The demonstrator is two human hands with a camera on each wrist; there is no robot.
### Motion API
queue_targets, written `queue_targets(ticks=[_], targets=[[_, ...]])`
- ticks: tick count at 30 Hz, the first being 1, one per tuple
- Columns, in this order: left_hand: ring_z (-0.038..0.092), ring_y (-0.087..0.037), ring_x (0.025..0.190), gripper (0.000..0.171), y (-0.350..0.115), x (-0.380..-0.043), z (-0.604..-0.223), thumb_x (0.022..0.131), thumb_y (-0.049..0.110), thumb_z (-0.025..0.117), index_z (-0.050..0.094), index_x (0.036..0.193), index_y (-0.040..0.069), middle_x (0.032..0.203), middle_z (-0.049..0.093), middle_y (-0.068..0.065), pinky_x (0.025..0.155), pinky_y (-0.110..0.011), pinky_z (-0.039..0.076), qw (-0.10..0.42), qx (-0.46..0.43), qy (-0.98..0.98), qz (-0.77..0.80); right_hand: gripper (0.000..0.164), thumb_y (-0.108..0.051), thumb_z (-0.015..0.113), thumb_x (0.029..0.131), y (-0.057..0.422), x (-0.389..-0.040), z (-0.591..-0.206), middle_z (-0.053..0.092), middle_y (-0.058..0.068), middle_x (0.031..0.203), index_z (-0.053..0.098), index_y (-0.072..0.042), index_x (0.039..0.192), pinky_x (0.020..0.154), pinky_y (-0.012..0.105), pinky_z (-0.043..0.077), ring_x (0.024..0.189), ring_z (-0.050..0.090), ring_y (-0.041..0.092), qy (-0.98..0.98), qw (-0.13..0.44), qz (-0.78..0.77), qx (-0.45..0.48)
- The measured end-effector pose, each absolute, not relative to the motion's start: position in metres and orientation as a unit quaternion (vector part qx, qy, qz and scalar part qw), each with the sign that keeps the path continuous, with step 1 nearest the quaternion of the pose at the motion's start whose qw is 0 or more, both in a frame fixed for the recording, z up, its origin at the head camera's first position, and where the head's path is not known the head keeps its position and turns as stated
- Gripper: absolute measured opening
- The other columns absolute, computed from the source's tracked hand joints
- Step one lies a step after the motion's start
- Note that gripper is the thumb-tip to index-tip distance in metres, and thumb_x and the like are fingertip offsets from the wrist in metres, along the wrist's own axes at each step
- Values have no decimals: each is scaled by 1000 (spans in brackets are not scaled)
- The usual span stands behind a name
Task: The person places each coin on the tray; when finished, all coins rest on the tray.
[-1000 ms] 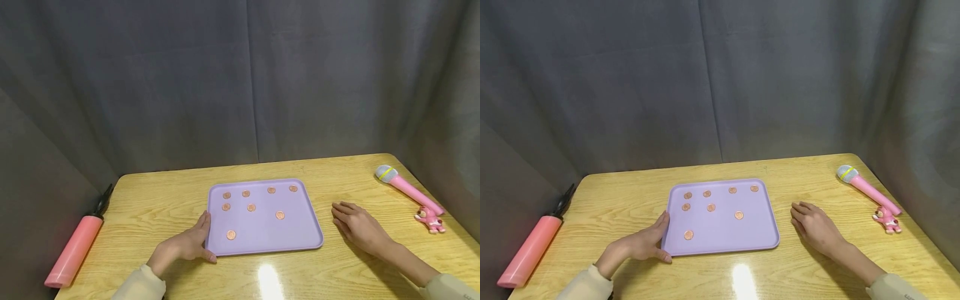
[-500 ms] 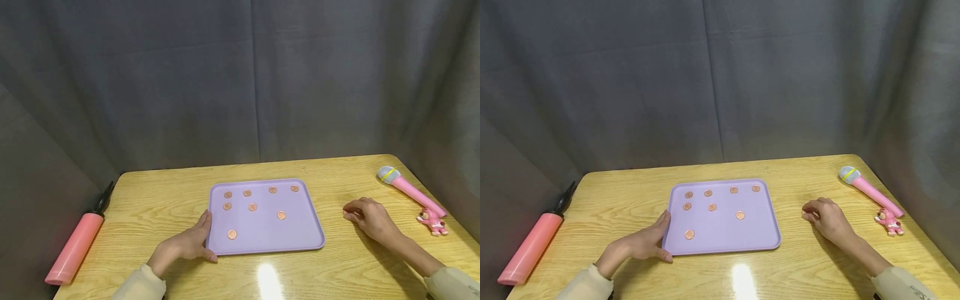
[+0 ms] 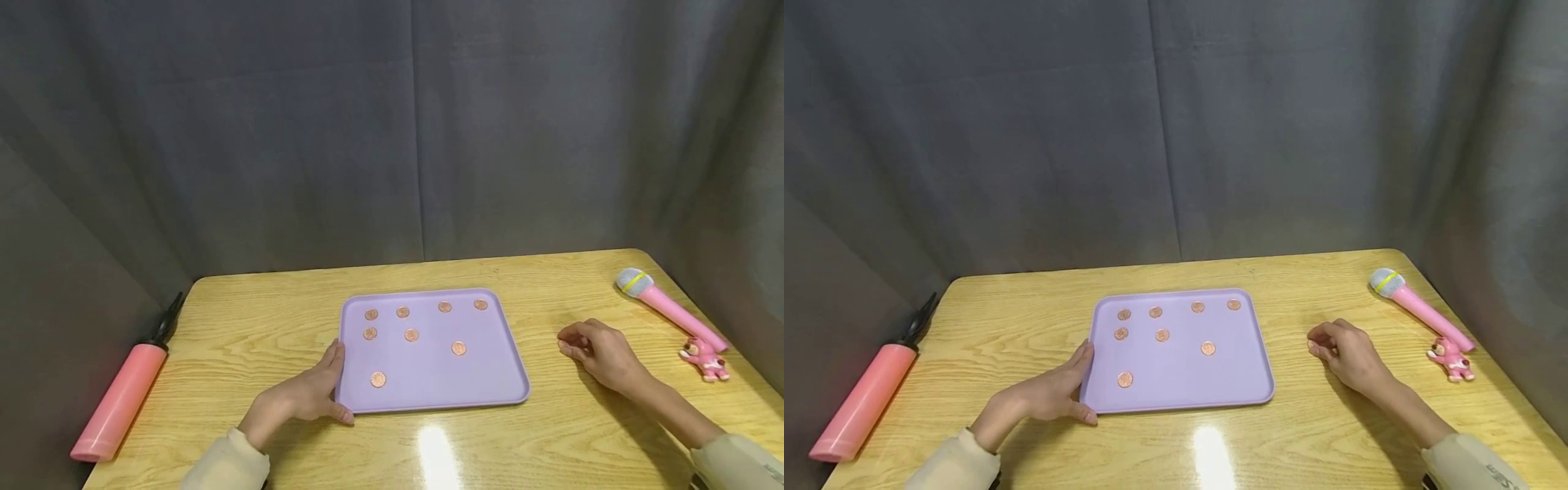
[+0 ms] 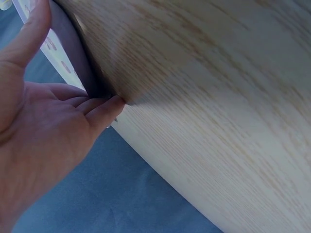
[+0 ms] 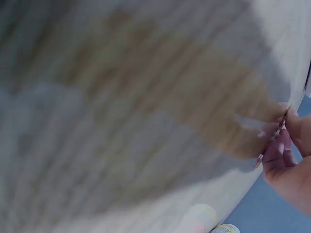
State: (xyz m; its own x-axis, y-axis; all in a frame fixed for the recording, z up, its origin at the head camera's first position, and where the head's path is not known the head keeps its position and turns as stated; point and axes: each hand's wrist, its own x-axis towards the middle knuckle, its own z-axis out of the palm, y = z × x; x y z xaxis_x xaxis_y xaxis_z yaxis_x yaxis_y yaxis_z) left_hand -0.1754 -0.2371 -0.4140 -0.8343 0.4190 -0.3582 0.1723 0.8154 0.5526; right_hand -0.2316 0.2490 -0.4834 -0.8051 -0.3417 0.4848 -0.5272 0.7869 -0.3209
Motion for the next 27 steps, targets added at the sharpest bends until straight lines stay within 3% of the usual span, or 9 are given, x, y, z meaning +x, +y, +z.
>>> queue_targets(ticks=[6,16,27], targets=[[4,-38,146,117,-237,-175,-413,77,30,80,-1,150,-12,158,-8,-28,118,-47,14,240,161,920,265,17,-4,82,75,233,-228,-478,62,-6,78,70,-10,86,56,25,48,67,54,3,-914,173,253,266],[4,-39,146,117,-238,-176,-415,77,30,80,-1,150,-12,158,-8,-29,118,-47,13,235,166,919,268,20,-9,82,77,217,-229,-471,56,-11,73,63,-13,82,54,20,42,64,47,1,-906,118,266,308],[4,-39,146,117,-239,-174,-416,76,30,81,0,150,-12,157,-7,-29,117,-48,14,231,167,919,272,19,-12,79,82,211,-233,-475,54,-13,65,59,-12,82,47,20,41,55,44,-3,-908,80,302,278]])
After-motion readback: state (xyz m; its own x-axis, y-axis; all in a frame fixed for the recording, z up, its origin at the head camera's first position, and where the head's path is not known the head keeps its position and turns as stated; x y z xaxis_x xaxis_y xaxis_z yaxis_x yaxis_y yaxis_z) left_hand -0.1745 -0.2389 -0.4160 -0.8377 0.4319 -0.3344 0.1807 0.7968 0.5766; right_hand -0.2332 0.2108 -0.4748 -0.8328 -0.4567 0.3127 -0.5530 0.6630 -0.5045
